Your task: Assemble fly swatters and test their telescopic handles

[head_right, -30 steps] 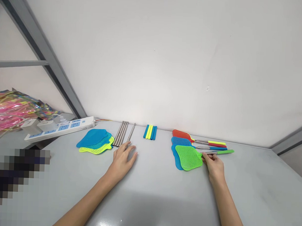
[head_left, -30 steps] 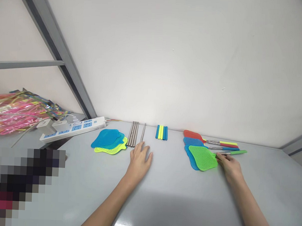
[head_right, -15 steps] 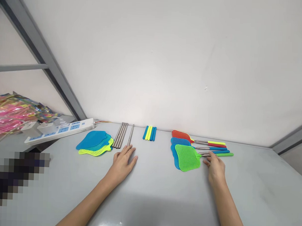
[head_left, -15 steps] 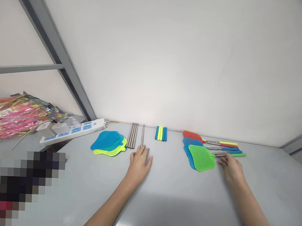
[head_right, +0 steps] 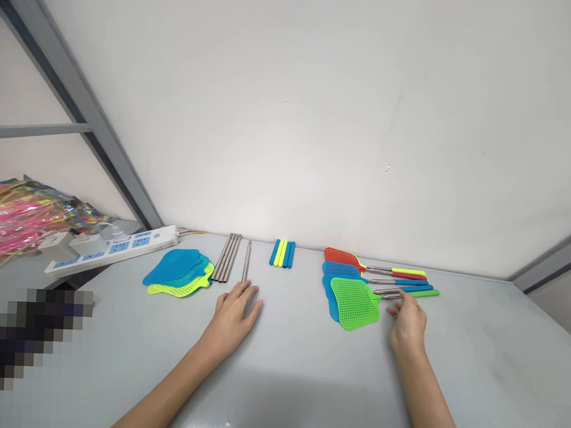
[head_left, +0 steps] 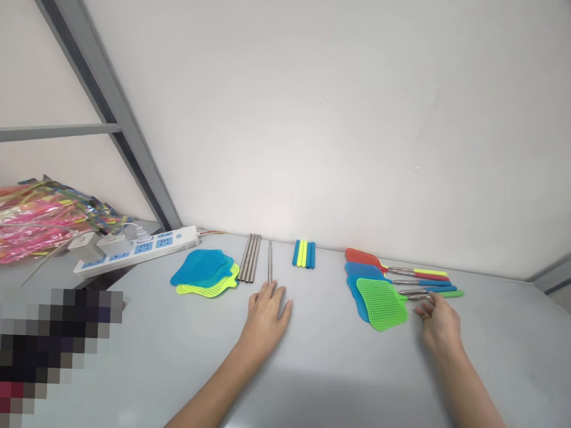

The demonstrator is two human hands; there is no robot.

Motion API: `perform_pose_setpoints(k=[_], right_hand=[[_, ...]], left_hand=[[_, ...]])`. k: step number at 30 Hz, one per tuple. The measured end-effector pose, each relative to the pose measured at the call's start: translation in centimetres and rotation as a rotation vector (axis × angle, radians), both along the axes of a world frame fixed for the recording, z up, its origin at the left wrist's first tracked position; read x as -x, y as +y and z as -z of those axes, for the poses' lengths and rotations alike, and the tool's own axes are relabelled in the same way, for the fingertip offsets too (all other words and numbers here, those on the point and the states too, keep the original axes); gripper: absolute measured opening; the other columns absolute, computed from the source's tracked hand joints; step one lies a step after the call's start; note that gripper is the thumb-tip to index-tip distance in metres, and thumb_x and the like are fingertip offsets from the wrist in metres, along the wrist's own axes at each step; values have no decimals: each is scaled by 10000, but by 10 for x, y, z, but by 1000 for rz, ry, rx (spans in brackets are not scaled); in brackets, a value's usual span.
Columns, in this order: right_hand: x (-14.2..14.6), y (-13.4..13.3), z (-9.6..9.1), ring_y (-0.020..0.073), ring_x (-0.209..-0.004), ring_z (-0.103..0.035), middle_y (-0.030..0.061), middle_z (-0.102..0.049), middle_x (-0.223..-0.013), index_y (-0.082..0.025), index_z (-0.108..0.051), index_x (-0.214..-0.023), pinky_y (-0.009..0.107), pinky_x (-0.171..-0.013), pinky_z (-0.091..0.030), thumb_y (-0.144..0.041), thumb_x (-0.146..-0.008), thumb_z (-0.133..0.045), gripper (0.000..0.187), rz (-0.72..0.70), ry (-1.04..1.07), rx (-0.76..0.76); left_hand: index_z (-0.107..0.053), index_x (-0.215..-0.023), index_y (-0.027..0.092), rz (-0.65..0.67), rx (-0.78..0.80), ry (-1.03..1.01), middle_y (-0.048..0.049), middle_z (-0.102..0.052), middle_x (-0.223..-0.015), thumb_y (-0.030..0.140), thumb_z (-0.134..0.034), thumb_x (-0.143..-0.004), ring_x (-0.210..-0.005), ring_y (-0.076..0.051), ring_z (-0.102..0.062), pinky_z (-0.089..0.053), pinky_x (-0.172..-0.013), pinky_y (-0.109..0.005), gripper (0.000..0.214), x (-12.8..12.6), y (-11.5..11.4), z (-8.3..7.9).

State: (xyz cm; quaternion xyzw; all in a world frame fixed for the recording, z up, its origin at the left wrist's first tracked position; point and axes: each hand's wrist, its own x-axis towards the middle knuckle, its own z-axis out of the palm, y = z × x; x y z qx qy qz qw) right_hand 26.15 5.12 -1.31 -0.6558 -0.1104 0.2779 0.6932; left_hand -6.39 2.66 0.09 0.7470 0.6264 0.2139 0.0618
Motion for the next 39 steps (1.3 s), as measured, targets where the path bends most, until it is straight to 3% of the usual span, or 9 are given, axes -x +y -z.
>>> perform_pose_setpoints(k=[10,13,16,19,25,28,31,37,39], right_hand=[[4,-1,4,115,-668,-471,27,-477,-885,-175,-490,-721,191,-418,-400,-314,-577,-526,204,3,-96,-53],[7,0,4,110,-680,-476,22,-485,-931,-183,-501,-782,185,-429,-399,-310,-579,-536,242,10,-111,-80],[16,-1,1,91,-660,-468,8,-502,-929,-190,-520,-859,170,-433,-386,-290,-584,-539,293,7,-69,-105],[28,-4,-6,73,-615,-454,-1,-519,-907,-189,-554,-891,167,-441,-375,-272,-579,-555,323,-31,-43,-150],[54,-13,-20,74,-557,-445,-12,-530,-755,-194,-605,-870,188,-476,-365,-242,-620,-532,266,-265,-69,-218],[71,-19,-24,82,-526,-431,-19,-501,-641,-186,-615,-837,201,-493,-363,-248,-657,-508,218,-426,-80,-242],[91,-24,-24,96,-518,-429,-14,-490,-598,-179,-613,-832,220,-505,-367,-299,-680,-509,219,-649,-71,-190],[124,-40,-28,181,-836,-493,37,-586,-882,-221,-626,-843,300,-767,-364,-364,-690,-524,233,-1162,-367,-46],[129,-46,-31,191,-848,-500,49,-588,-896,-216,-617,-876,307,-757,-379,-390,-694,-515,272,-1296,-334,-50]], left_hand=[[-501,-1012,191,82,-10,-33,-133,-380,-1225,332,-374,-776,-1139,-309,-286,-270,-848,-488,303,-35,-40,7],[-471,-1061,204,242,-14,-100,-108,-353,-1255,279,-390,-773,-1149,-282,-283,-291,-868,-472,308,-48,-59,-1],[-456,-1078,248,511,77,-189,-49,-372,-1253,233,-381,-781,-1069,-182,-402,-360,-868,-346,306,-55,-71,-18],[-469,-1061,266,567,88,-227,-15,-413,-1221,221,-374,-786,-1064,-146,-407,-348,-896,-302,294,-54,-68,-27],[-388,-1162,260,410,5,-97,-43,-337,-1272,268,-418,-772,-1168,-209,-271,-264,-939,-396,391,-24,-28,-11],[-496,-1037,267,379,7,-48,-33,-348,-1261,281,-443,-764,-1174,-228,-247,-254,-920,-405,278,-12,-14,-9],[-550,-862,246,424,14,-60,-14,-466,-1130,204,-380,-800,-1077,-176,-368,-265,-882,-364,185,-14,-12,-13],[-495,-866,216,424,12,-103,10,-543,-863,144,-310,-824,-821,-118,-466,-273,-805,-313,202,-22,-16,-21],[-485,-882,209,407,0,-98,8,-533,-828,138,-278,-832,-783,-118,-451,-272,-792,-311,225,-22,-16,-24]])
